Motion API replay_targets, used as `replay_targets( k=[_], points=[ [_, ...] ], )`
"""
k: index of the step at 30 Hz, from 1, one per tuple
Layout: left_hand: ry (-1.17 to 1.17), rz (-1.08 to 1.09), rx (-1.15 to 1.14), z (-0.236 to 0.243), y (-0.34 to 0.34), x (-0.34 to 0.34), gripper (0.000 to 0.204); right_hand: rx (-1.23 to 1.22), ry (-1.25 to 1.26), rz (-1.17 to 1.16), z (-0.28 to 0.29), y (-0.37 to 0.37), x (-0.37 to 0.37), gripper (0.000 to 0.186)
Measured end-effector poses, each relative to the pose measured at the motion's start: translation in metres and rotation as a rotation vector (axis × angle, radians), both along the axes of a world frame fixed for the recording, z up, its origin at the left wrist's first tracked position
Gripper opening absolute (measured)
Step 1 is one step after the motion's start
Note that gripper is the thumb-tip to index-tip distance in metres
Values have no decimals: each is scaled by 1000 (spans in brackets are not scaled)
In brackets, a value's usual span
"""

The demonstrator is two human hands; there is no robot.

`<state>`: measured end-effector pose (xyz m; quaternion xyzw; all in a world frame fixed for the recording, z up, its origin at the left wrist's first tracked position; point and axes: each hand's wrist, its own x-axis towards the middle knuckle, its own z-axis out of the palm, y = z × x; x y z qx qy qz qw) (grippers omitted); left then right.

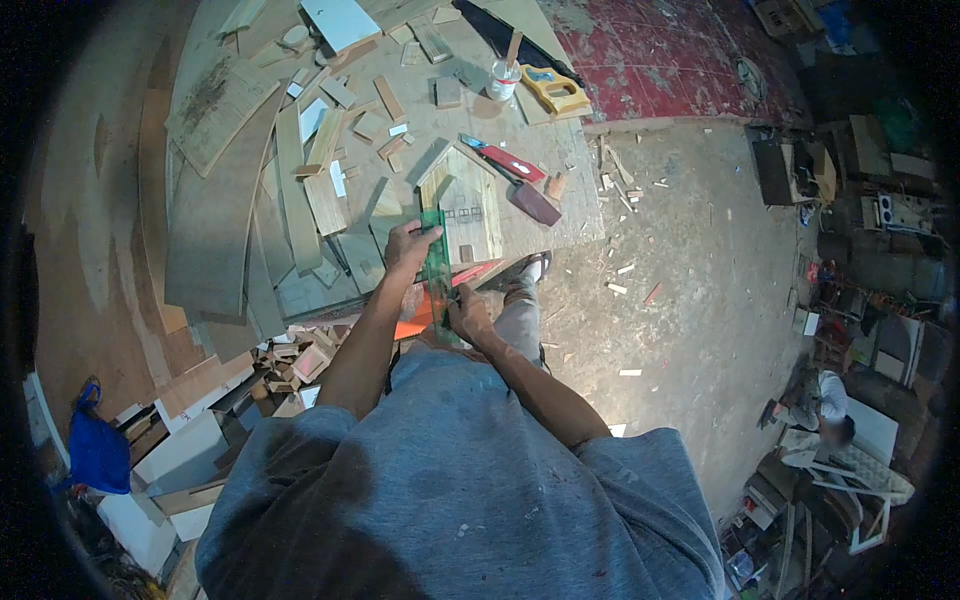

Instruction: Marking wood pieces with a pencil and square for future cutting and assembly.

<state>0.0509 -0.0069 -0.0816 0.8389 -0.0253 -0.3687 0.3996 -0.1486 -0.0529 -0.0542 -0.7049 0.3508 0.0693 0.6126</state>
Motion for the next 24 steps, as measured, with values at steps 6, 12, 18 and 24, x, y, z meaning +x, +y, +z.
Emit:
replay_targets(
  k=[6,12,18,24],
  points=[
    [-74,35,-95,6,-5,-6,34,-99,-14,52,-5,-7,-5,22],
    [-115,79,-17,-11,2,-5,31,-460,-49,94,19,-38,-8,25],
    [-6,-9,69,11,2,0,58,-916,-350,-48,23,-173,66,9],
    [-31,-17,128,17,-4,-1,38,-1155,8,471,10,-217,113,13]
  ],
)
